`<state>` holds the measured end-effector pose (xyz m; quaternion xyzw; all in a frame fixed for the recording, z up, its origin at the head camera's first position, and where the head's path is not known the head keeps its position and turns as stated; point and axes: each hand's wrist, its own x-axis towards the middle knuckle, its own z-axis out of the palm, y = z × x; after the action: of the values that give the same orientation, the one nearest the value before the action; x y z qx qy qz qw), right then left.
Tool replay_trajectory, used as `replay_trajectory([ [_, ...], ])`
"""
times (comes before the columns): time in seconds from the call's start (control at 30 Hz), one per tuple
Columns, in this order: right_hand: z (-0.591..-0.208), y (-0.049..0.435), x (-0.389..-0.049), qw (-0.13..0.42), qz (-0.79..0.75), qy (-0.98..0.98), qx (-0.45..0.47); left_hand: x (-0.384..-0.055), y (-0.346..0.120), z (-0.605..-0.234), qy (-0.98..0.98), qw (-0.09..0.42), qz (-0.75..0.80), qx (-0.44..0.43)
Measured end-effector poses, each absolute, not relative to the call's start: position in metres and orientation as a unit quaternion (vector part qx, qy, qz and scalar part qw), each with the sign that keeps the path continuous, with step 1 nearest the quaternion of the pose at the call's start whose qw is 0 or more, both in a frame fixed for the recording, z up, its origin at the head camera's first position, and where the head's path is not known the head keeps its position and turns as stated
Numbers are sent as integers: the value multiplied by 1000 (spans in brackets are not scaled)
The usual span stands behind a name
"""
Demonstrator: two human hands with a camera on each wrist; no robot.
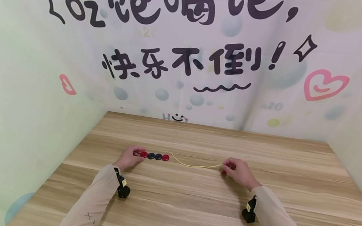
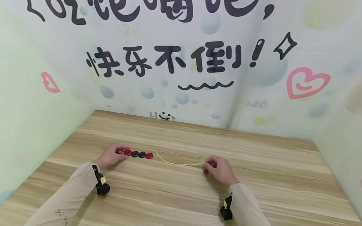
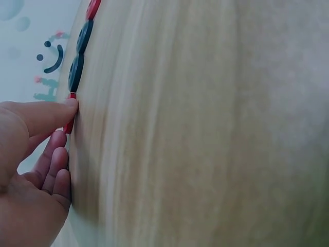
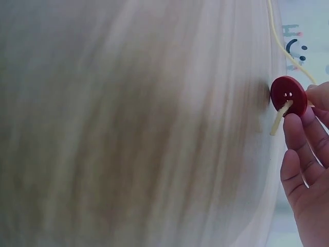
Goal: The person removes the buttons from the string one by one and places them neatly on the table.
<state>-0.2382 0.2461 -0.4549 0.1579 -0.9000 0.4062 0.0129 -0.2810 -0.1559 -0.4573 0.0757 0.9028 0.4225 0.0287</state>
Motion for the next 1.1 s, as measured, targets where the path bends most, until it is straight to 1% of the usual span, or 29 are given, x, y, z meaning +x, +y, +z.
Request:
replay_trajectory([
  [0.23, -453, 245, -240, 15, 415, -897, 154, -280, -145, -447, 904, 43, 421, 66],
  [0.33, -453, 244, -242, 21, 413, -896, 158, -280, -132, -443, 896, 36, 436, 84],
  [0.47, -453, 240, -242, 28, 409, -897, 166, -278, -105, -441, 883, 23, 455, 115],
  [0.6, -453, 236, -242, 29, 408, -896, 174, -272, -74, -443, 864, 23, 482, 145],
  [0.87, -454, 230, -242, 18, 414, -891, 183, -262, -11, -447, 829, 40, 520, 201],
  [1.1, -454, 227, -244, 10, 421, -891, 169, -256, 27, -452, 793, 61, 563, 226],
])
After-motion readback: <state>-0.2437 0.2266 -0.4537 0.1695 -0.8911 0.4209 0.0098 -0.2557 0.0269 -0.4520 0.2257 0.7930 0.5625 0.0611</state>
